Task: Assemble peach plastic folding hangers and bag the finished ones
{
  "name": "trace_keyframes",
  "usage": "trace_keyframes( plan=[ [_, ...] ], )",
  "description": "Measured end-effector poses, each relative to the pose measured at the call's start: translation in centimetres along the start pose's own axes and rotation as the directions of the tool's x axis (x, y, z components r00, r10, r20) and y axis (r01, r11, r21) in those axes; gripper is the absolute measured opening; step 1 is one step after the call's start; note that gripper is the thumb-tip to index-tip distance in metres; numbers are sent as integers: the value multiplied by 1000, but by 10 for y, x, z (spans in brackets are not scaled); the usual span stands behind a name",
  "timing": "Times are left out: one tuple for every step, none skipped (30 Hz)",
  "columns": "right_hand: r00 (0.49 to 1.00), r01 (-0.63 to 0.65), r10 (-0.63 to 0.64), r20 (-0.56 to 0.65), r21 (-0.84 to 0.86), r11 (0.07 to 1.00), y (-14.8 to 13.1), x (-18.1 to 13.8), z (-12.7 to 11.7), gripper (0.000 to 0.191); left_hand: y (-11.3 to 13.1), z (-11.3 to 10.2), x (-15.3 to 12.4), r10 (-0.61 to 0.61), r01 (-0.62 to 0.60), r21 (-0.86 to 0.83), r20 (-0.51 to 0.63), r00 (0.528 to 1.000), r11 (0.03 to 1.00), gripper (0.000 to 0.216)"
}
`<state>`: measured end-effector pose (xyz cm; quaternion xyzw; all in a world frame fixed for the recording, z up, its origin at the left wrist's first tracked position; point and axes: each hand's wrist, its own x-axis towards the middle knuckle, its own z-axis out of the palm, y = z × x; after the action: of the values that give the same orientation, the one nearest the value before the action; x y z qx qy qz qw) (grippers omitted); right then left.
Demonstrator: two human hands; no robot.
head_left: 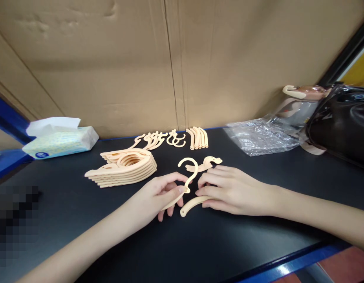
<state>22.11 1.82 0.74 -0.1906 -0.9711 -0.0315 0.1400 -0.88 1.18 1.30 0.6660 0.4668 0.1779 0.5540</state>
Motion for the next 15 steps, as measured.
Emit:
trace_keyframes(
  plan=[
    [1000,-2,2,12,-5,1000,0,0,0,23,0,0,0,0,0,2,1,1000,1000,38],
    [1000,-5,5,18,-10,1000,0,0,0,24,0,0,0,0,0,4,-1,1000,1000,38],
    [1000,-9,10,19,-13,1000,-1,1,1,25,0,0,0,1,-1,6,-3,1000,1000,37],
    [1000,-17,17,19,-15,1000,-1,1,1,25,0,0,-1,2,-2,7,-6,1000,1000,37],
    [999,-26,27,20,-16,1000,-1,1,1,25,0,0,-1,2,-2,8,-6,1000,1000,37],
    [999,-36,36,22,-15,999,-2,1,1,25,0,0,-1,1,-1,11,-5,1000,1000,36],
    [999,-44,44,28,-13,999,-2,2,2,25,0,0,-1,4,-4,13,-4,1000,1000,36],
    [998,-48,48,36,-11,999,-2,2,2,24,0,0,-1,6,-6,14,-1,1000,1000,36],
    [998,-50,50,45,-4,999,-2,2,2,23,-1,0,-1,6,-6,14,2,1000,1000,36],
    [997,-54,53,51,7,999,-2,2,2,22,-1,0,-1,7,-7,13,3,1000,1000,37],
    [997,-59,57,54,23,998,-2,2,2,22,-1,0,-1,6,-6,11,4,1000,1000,37],
    [996,-67,65,53,42,997,-2,2,2,21,-2,0,-1,5,-5,8,0,1000,1000,38],
    [996,-78,75,51,62,995,-1,2,2,20,-2,0,-1,5,-5,4,-5,1000,1000,38],
    [995,-88,85,48,82,993,-1,2,1,20,-3,0,0,5,-6,-2,-10,1000,1000,38],
    [995,-98,94,45,99,990,-1,2,1,19,-4,1,0,7,-7,-9,-15,1000,1000,38]
  ],
)
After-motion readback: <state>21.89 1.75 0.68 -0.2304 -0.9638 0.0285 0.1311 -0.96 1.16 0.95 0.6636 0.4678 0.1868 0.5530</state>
